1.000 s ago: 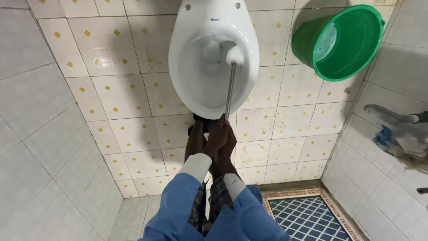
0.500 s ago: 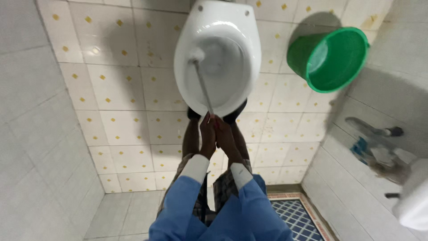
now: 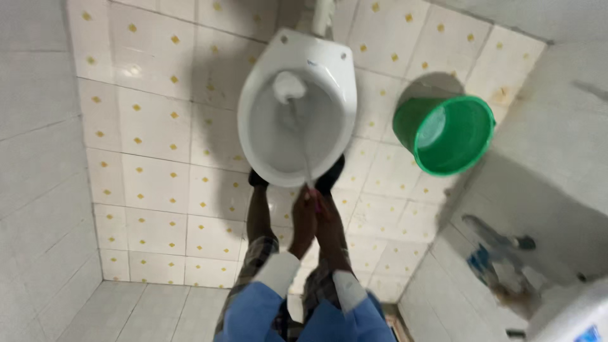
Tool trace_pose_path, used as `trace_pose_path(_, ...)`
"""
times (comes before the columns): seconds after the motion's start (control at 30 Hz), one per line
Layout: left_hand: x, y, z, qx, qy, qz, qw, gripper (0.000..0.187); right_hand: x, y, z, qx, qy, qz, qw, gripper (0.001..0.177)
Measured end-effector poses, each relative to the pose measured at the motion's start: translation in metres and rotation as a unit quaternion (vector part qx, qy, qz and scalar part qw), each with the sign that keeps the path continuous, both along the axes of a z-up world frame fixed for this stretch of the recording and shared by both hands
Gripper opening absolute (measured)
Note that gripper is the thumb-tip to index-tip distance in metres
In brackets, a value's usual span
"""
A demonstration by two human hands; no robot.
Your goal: The person scrubs the inside of a white wall-mounted toilet bowl using a long-handled toilet brush. They repeatedly move the brush in circular motions to clean the bowl's interior surfaces.
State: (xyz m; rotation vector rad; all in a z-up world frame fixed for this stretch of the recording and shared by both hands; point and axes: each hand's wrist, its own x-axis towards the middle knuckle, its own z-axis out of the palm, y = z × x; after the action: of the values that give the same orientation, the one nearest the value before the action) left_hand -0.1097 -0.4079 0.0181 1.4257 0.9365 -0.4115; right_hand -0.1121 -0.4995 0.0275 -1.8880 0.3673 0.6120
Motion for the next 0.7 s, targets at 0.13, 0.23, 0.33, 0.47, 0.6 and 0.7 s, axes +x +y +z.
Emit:
trace_pose_path(0.13,0.036,-0.01,0.012,0.011,-0.052,0.022,0.998,0.045,0.021,-0.002,-0.026,0.088,0.024,-0.101,0.991,0.037)
trace_pose_path(0.23,0.099,-0.003,-0.007,-0.025,-0.067,0.073,0.995,0.052,0.093,0.011,-0.038,0.274,0.115,-0.239,0.925,0.035)
trace_pose_path(0.33,0.124,-0.014,-0.01,0.04,-0.02,0.021,0.999,0.049,0.108,0.014,-0.001,0.322,0.164,-0.334,0.871,0.036)
trace_pose_path(0.47,0.103,-0.031,-0.006,0.026,-0.023,-0.001,0.999,0.046,0.101,0.0,-0.003,0.459,0.156,-0.372,0.792,0.036)
trace_pose_path(0.6,0.097,-0.028,-0.016,0.021,-0.022,0.073,0.997,0.044,0.09,-0.011,-0.037,0.223,0.111,-0.164,0.955,0.036)
trace_pose_path(0.7,0.102,-0.033,-0.022,0.07,-0.016,-0.039,0.997,0.046,0.084,-0.012,-0.036,0.355,0.132,-0.268,0.886,0.036)
